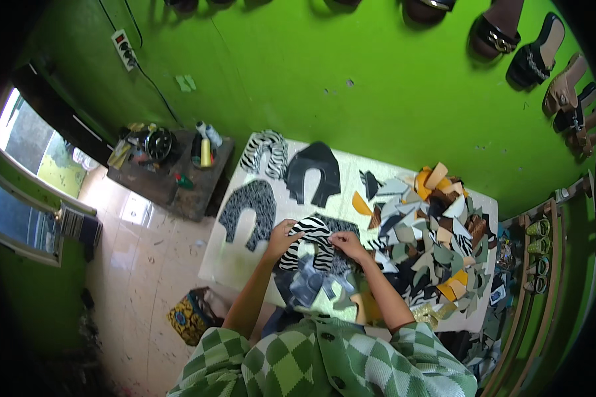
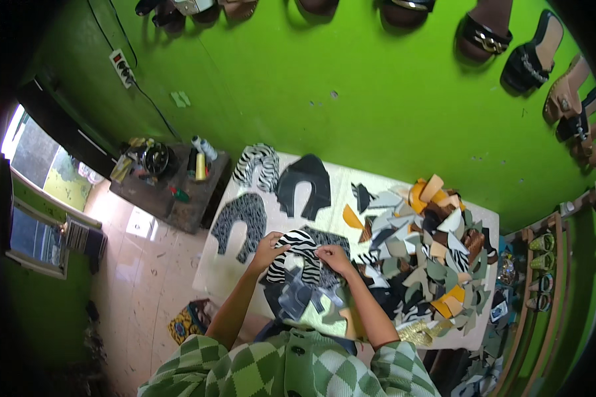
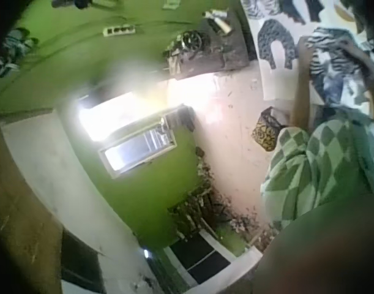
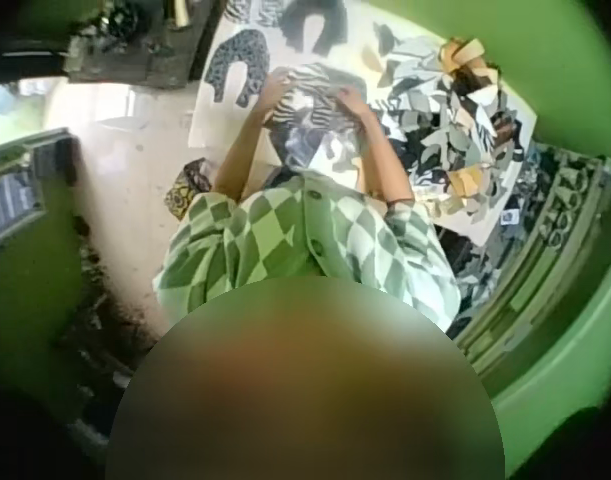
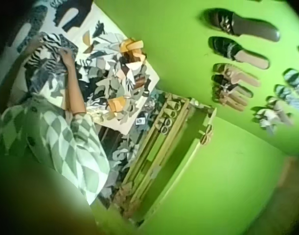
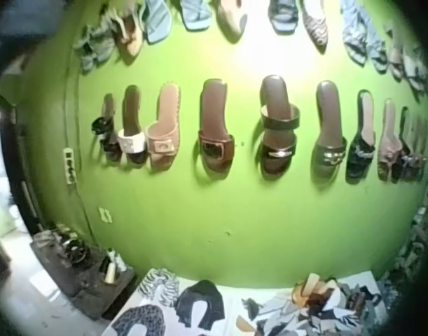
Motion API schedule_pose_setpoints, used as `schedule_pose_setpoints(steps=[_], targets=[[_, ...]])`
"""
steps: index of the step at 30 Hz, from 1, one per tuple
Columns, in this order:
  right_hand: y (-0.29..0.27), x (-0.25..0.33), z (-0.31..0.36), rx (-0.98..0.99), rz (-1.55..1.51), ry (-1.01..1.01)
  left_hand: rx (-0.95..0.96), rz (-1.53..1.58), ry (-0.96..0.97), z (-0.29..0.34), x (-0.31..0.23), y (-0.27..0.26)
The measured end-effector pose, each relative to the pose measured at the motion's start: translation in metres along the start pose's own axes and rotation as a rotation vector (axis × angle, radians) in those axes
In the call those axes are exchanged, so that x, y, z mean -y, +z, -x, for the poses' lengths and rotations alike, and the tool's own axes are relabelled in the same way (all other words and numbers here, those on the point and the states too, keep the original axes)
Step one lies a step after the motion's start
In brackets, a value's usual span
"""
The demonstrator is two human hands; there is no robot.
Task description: The person is organizing pieces of animal print fabric.
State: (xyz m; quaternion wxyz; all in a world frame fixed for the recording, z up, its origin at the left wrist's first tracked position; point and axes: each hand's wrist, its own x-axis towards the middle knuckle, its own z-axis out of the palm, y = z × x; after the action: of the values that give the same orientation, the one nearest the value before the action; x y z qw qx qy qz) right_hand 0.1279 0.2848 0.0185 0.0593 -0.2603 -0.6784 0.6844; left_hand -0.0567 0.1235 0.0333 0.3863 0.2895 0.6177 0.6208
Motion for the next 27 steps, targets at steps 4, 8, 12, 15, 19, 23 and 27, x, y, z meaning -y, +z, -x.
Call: schedule_pose_setpoints(steps=[4,8,12,15,19,23,27], targets=[[0.014,0.046,-0.059,-0.037,-0.162,0.084,-0.026,0.017,-0.05,-0.059,-0.034,-0.051],[0.035,0.094,-0.148,-0.176,0.014,0.049,-0.123,-0.085,-0.095,-0.125,-0.055,-0.126],[0.051,0.107,-0.221,-0.332,-0.185,0.035,-0.171,-0.073,-0.207,-0.18,-0.087,-0.163],[0.065,0.101,-0.272,-0.418,-0.151,-0.016,-0.189,-0.14,-0.063,-0.227,-0.069,-0.2],[0.078,0.094,-0.309,-0.586,0.071,-0.066,-0.284,-0.167,0.077,-0.271,-0.038,-0.223],[0.088,0.101,-0.314,-0.722,0.236,-0.016,-0.405,-0.28,0.179,-0.282,-0.02,-0.222],[0.084,0.102,-0.322,-0.792,0.292,0.001,-0.432,-0.315,0.233,-0.288,-0.032,-0.209]])
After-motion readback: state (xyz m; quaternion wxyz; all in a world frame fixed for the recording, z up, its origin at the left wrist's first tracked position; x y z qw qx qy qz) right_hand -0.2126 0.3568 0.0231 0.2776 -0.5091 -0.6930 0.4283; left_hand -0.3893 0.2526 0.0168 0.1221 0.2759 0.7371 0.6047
